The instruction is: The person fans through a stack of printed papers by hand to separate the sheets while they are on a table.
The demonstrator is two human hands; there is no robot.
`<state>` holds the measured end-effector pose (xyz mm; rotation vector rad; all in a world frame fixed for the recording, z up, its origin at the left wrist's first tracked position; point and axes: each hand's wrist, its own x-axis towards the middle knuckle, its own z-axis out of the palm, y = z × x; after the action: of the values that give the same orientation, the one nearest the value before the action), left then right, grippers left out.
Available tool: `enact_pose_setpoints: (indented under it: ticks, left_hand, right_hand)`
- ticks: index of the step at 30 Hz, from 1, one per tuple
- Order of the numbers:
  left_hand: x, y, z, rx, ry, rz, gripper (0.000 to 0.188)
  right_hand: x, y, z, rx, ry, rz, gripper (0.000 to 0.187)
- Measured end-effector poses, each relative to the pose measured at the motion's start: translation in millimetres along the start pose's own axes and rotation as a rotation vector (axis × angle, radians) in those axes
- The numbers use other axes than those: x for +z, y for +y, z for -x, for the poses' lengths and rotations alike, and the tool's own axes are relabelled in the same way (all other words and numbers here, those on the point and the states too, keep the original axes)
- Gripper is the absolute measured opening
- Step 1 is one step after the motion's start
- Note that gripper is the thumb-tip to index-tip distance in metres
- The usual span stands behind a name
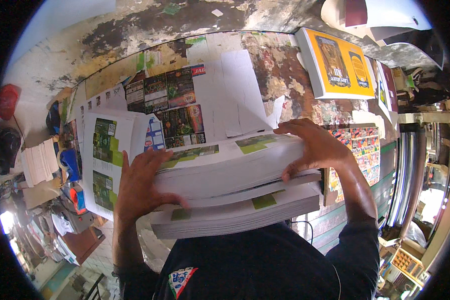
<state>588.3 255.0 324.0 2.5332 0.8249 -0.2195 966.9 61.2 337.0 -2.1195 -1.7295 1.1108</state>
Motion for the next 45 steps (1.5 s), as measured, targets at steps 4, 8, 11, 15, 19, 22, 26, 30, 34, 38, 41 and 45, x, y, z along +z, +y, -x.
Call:
enact_pose_setpoints:
  ticks: [4, 8, 11, 15, 19, 22, 26, 30, 34, 38, 41, 45]
  left_hand:
    - [3, -4, -1, 0.035, 0.041, 0.039, 0.106]
    - [-6, 3, -1, 0.069, 0.053, 0.053, 0.098]
    - [-1, 8, 2, 0.129, 0.098, 0.043, 0.093]
    - [7, 24, 8, 0.111, 0.248, 0.005, 0.085]
    - [25, 4, 7, 0.123, 0.292, -0.135, 0.086]
    - [12, -8, -21, 0.185, 0.303, -0.232, 0.088]
    - [-25, -13, -62, 0.294, 0.395, -0.16, 0.094]
    - [-57, 1, -104, 0.32, 0.476, -0.22, 0.093]
    - [-30, -25, -152, 0.24, 0.442, -0.257, 0.097]
    - [-32, -25, -169, 0.19, 0.371, -0.253, 0.101]
    - [-38, -28, -168, 0.143, 0.325, -0.221, 0.1]
    - [-30, -38, -169, 0.108, 0.446, -0.283, 0.097]
  right_hand:
    - [-1, -2, 0, 0.036, 0.024, -0.014, 0.104]
    - [-1, -3, 2, -0.054, 0.113, 0.065, 0.095]
    - [5, -5, 10, -0.25, 0.208, 0.215, 0.09]
    - [29, -33, 26, -0.177, 0.316, 0.321, 0.104]
    - [48, -5, 20, -0.134, 0.388, 0.506, 0.087]
    - [27, -7, 3, -0.212, 0.463, 0.512, 0.077]
    - [-16, -8, -14, -0.255, 0.596, 0.557, 0.08]
    - [-49, 12, -35, -0.258, 0.699, 0.559, 0.091]
    - [-44, 32, -79, -0.098, 0.613, 0.583, 0.092]
    - [-51, 47, -91, -0.146, 0.636, 0.512, 0.094]
    - [-55, 45, -94, -0.078, 0.609, 0.491, 0.097]
    - [-55, 27, -98, 0.066, 0.516, 0.454, 0.097]
